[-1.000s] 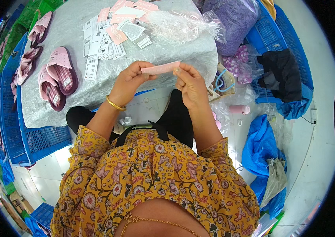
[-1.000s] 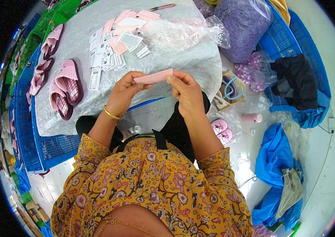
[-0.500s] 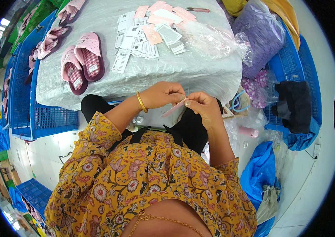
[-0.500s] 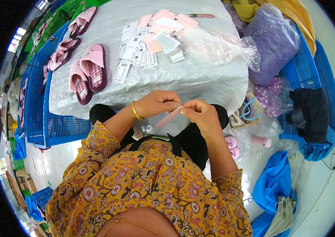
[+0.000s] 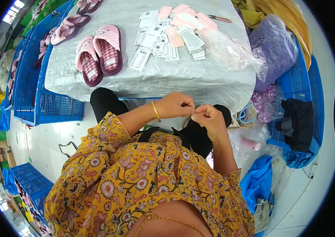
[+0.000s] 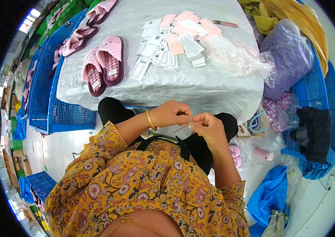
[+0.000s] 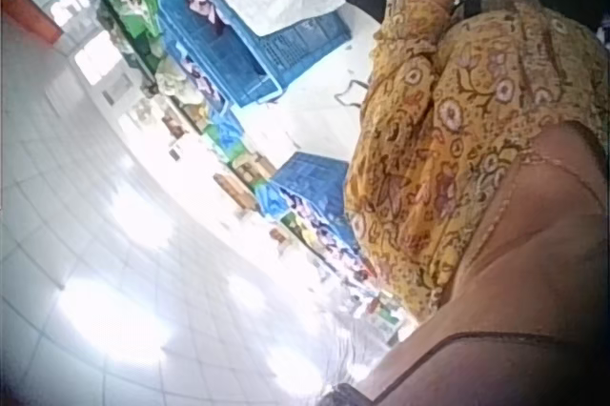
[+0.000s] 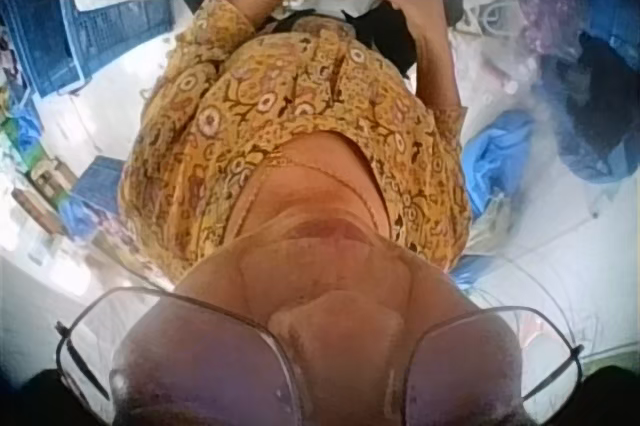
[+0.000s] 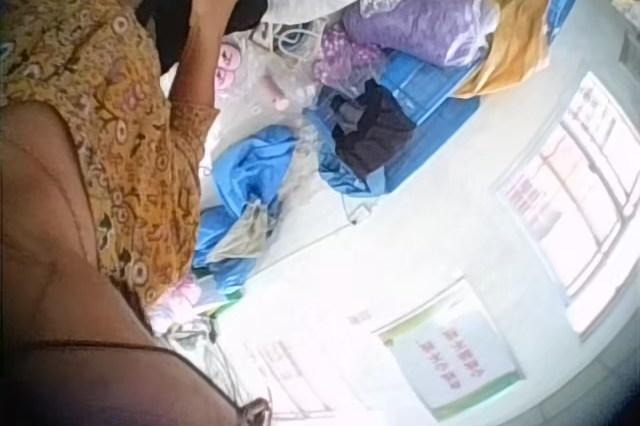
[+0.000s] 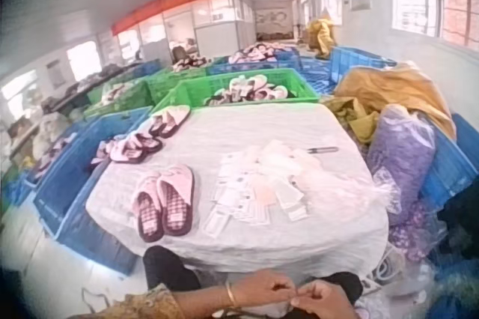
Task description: The person sits on the floor and repeatedly picks up small paper price tags, peels off the backing, and sticks them onto the insoles of pink slippers. The person handles the slippers and tags one at a time, placing the tagged slippers into a nearby blue basket.
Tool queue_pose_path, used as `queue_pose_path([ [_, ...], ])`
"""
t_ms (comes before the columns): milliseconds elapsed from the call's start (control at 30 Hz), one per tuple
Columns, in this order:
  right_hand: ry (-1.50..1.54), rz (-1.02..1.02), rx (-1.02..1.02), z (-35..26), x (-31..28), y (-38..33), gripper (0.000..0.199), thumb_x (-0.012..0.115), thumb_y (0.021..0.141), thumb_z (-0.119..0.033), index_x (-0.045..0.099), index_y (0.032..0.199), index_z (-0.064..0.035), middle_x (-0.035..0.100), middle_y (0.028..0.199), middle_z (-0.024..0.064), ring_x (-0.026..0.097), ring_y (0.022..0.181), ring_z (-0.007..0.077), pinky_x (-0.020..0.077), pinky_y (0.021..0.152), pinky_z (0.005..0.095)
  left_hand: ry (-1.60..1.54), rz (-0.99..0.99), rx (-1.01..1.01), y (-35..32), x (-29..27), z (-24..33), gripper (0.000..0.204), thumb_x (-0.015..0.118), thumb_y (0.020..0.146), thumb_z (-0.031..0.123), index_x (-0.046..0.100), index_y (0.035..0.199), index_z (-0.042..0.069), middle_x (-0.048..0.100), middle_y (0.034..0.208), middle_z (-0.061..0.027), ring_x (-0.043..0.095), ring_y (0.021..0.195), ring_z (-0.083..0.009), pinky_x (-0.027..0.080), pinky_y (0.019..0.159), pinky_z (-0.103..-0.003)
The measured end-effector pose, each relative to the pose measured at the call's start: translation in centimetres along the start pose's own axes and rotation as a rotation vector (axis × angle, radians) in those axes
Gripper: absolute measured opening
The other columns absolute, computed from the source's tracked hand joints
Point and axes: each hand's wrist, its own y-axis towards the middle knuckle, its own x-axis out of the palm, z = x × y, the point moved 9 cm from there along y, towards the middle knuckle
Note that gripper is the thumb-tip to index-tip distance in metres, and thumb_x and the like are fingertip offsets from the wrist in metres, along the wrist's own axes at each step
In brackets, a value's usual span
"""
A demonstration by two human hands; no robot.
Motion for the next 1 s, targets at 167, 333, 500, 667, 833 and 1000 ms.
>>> queue_pose_path([
  [167,-0.073,-0.046,-0.02,-0.3,1.4,-0.1,0.017,0.076,0.081,-0.009,0.065,0.092,-0.0014,0.066,0.081,0.0032,0.056,0.064,0.0068,0.044,0.057,0.0217,0.022,0.151,0.095,-1.1,-1.2,0.0,0.015,0.065,0.079,0.02,0.066,0.08,0.005,0.064,0.072,-0.0078,0.059,0.062,-0.019,0.047,0.059,-0.031],
  [333,-0.599,0.265,-0.472,-6.9,1.6,-2.0,0.021,0.078,0.081,-0.014,0.068,0.095,-0.0036,0.066,0.086,0.0059,0.057,0.063,0.0108,0.047,0.059,0.0243,0.681,0.552,0.43,-5.4,-4.7,5.7,0.008,0.063,0.083,0.012,0.06,0.081,0.004,0.059,0.073,-0.0101,0.058,0.065,-0.0262,0.048,0.061,-0.035],
  [500,-0.196,0.037,-0.25,-5.0,4.9,0.1,0.018,0.074,0.086,-0.009,0.065,0.101,-0.0035,0.064,0.081,-0.0014,0.052,0.066,0.004,0.0439,0.06,0.0208,0.357,0.436,0.349,-6.5,-4.9,5.5,0.009,0.066,0.084,0.011,0.06,0.086,0.004,0.06,0.076,-0.0087,0.059,0.065,-0.0255,0.048,0.06,-0.034],
  [667,-0.062,-0.116,-0.101,-3.7,7.1,1.7,0.015,0.067,0.092,-0.01,0.063,0.104,-0.001,0.063,0.088,-0.0018,0.053,0.076,0.0028,0.0442,0.068,0.0193,0.195,0.442,0.255,-7.4,-6.1,2.7,0.016,0.07,0.085,0.016,0.065,0.096,0.005,0.065,0.086,-0.0095,0.063,0.074,-0.0257,0.051,0.066,-0.033],
  [833,-0.206,-0.191,-0.201,-4.5,9.3,1.0,0.015,0.064,0.093,-0.009,0.063,0.106,-0.0017,0.062,0.091,-0.002,0.053,0.08,0.0036,0.0449,0.072,0.021,0.941,0.918,0.38,-10.7,-12.7,5.5,0.038,0.074,0.08,0.023,0.065,0.113,0.006,0.064,0.114,-0.0117,0.058,0.108,-0.0312,0.046,0.091,-0.042],
  [1000,-0.234,-0.242,-0.227,-5.8,11.4,1.3,0.014,0.063,0.094,-0.01,0.062,0.105,-0.0018,0.06,0.088,-0.0032,0.051,0.076,0.0037,0.0436,0.07,0.0207,1.291,0.835,0.228,-9.8,-15.2,3.3,0.043,0.068,0.082,0.022,0.061,0.119,0.003,0.062,0.122,-0.0094,0.052,0.121,-0.0271,0.038,0.101,-0.043],
])
